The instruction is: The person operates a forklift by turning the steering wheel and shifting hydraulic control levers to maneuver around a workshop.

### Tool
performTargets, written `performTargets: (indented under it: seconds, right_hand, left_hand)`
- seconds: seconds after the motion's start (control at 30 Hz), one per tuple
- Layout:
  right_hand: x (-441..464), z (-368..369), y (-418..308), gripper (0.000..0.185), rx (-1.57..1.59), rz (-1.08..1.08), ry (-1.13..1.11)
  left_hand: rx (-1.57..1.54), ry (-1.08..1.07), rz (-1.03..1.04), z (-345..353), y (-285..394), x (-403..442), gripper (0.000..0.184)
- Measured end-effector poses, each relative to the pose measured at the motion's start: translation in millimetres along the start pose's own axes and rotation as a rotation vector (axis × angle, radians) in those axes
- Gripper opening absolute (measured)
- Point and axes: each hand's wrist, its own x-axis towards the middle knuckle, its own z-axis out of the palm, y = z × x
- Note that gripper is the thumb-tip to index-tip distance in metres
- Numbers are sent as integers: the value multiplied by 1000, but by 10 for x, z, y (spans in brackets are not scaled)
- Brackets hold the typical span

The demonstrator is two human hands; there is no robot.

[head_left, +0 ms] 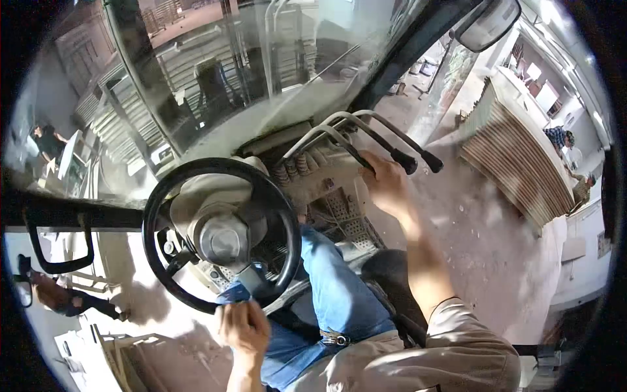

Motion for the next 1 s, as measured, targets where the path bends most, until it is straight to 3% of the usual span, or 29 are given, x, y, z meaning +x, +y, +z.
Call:
performTargets:
  seconds: [0.07,0.13,0.2,0.27,0.43,0.5,0.6,0.73,0.87,0.9,0.97,1.0]
  right_hand:
    - [-4,17,77,35,10,-71,77]
    - [-31,68,218,34,-18,-150,141]
    - [-88,13,239,33,70,-104,113]
    - [-107,26,250,34,39,-108,113]
    - [-113,46,315,34,-39,-61,66]
    - [-119,113,423,35,11,-193,167]
    - [-108,76,406,34,-4,-152,147]
    - [-157,93,351,33,-66,-128,150]
    - [-27,-118,651,35,-31,-207,177]
    - [47,-62,911,36,191,-227,182]
    - [-54,-163,1005,37,240,-161,146]
    - [-82,-382,785,38,68,-75,93]
  left_hand:
    - [-46,-140,169,177,262,89,26]
    - [-93,-103,272,487,549,189,27]
    - [-192,-111,255,701,822,539,24]
    - [-212,22,285,916,950,919,24]
    - [15,200,275,1128,790,1735,23]
    - [31,209,247,1115,762,1804,24]
    - [-55,136,406,1036,866,1579,23]
    - [-208,-35,467,773,801,686,30]
    - [-142,-247,381,115,541,185,25]
    - [-142,-162,358,111,404,41,28]
    - [90,-61,261,-23,-67,-115,30]
    - [86,17,155,-74,-220,58,33]
